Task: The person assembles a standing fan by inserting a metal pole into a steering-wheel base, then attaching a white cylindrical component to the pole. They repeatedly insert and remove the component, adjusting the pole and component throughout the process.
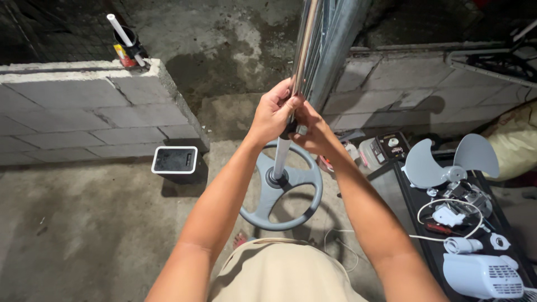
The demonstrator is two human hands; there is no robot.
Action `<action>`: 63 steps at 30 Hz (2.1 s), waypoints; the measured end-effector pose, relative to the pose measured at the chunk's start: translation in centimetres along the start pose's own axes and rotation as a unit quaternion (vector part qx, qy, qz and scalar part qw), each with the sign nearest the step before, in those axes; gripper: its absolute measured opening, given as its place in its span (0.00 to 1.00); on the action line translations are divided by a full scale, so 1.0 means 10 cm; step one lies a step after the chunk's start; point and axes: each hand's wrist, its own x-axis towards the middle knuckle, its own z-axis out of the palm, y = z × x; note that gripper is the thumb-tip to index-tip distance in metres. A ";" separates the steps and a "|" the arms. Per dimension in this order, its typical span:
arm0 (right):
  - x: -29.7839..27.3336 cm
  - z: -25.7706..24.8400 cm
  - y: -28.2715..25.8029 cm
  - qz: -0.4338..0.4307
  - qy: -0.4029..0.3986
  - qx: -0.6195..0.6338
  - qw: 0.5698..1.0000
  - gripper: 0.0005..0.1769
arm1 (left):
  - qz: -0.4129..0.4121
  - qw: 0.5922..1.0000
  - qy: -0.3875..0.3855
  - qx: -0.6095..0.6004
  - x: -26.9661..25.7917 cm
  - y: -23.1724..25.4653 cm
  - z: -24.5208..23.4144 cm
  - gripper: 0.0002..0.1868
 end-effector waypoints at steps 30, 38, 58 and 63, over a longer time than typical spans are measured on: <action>0.00 -0.06 -0.01 0.001 0.068 -0.310 0.948 0.39 | -0.019 1.000 0.018 0.002 0.05 0.04 0.09 0.21; 0.07 -0.05 -0.11 0.084 0.048 -0.166 0.981 0.42 | -0.005 1.000 0.010 0.010 0.11 0.01 0.06 0.22; 0.09 -0.25 -0.16 0.108 0.037 -0.029 0.993 0.42 | 0.003 0.999 -0.010 -0.036 0.29 -0.11 0.06 0.22; 0.08 -0.28 0.02 0.038 0.020 -0.006 0.999 0.39 | 0.005 0.999 -0.011 -0.039 0.33 -0.11 0.07 0.23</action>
